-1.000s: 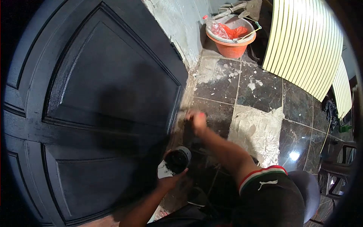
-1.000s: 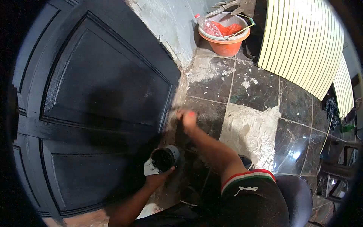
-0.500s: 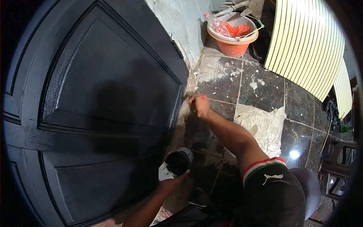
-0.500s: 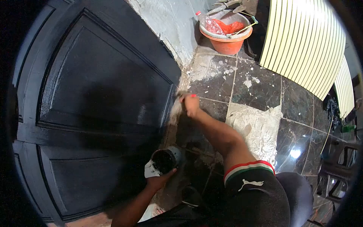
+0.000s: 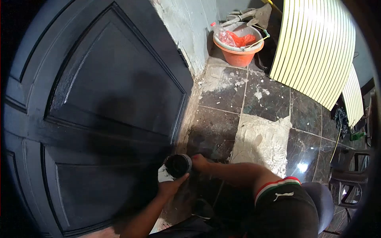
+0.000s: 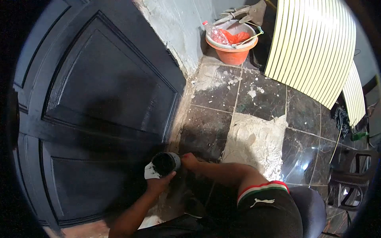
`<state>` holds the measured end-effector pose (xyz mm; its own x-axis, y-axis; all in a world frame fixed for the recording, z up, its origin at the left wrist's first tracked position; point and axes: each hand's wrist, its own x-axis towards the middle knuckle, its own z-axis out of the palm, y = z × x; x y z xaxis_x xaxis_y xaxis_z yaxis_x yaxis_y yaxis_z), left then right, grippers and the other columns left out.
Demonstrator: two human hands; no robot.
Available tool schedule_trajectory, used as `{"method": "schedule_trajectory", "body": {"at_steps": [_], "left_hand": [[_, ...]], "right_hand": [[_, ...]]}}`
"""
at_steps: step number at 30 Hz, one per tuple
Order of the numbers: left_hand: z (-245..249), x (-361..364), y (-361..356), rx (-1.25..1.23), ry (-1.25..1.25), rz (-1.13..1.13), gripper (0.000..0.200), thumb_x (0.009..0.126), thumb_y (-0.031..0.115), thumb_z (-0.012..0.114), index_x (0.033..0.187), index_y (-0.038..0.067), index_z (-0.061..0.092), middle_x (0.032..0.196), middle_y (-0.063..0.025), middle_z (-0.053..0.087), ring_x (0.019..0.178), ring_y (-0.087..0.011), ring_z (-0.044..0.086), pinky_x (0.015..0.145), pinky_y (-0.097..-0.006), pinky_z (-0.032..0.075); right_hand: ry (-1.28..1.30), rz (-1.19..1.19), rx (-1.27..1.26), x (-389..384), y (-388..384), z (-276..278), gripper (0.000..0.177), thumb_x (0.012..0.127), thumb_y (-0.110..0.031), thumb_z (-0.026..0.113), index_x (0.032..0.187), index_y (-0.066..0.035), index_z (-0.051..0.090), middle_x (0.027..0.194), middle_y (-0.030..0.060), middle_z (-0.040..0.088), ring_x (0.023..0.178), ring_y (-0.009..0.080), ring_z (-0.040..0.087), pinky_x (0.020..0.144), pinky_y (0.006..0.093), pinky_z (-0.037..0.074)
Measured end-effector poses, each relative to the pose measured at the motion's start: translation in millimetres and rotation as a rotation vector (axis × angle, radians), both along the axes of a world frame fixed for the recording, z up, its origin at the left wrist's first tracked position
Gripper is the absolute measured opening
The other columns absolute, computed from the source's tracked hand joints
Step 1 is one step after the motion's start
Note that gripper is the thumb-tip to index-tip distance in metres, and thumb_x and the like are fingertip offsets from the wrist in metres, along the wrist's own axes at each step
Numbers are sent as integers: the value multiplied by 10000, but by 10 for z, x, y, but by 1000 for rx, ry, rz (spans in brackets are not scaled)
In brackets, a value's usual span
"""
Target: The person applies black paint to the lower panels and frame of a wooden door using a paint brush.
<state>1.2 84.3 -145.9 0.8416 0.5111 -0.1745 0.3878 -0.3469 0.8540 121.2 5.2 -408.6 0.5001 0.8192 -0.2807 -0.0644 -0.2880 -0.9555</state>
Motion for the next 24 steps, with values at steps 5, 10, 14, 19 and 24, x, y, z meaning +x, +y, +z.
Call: {"method": "schedule_trajectory", "body": {"at_steps": [5, 10, 14, 19, 24], "left_hand": [[73, 86, -51, -44, -99, -22, 776, 743, 158, 953, 1384, 17, 538, 1295, -122, 663, 1229, -233, 638, 1084, -374, 495], [-47, 117, -5, 10, -121, -15, 915, 734, 156, 966, 1472, 25, 441, 1408, -130, 583, 1327, -251, 578, 1135, -399, 462], [-223, 68, -33, -30, -242, 66, 909, 727, 151, 965, 1471, 49, 453, 1446, -137, 548, 1366, -278, 545, 1161, -426, 435], [-265, 87, 7, 134, -499, 72, 940, 713, 135, 968, 1496, 91, 449, 1506, -141, 480, 1414, -311, 491, 1185, -457, 403], [-41, 56, -30, 253, -459, 117, 966, 702, 113, 965, 1516, 97, 446, 1485, -145, 488, 1417, -325, 490, 1188, -468, 405]], "right_hand": [[-201, 105, -377, 1016, -332, 1341, 273, 778, -251, 771, 817, 18, 750, 911, 263, 751, 840, 381, 754, 762, 486, 607], [-481, -98, -49, 2288, -344, 2557, 269, 783, -200, 757, 809, 65, 719, 778, 250, 718, 733, 321, 715, 732, 415, 573], [-580, 94, 200, 2116, -496, 4030, 119, 833, -55, 718, 918, 27, 707, 855, 112, 744, 807, 145, 691, 729, 317, 538], [-447, 311, 434, 1522, -688, 4432, 192, 835, 73, 700, 1005, -17, 689, 970, 87, 751, 912, 129, 713, 811, 283, 558], [-685, 551, 311, 1093, -581, 4122, 223, 800, -32, 763, 1013, -36, 698, 903, 131, 724, 873, 254, 735, 813, 350, 582]]}}
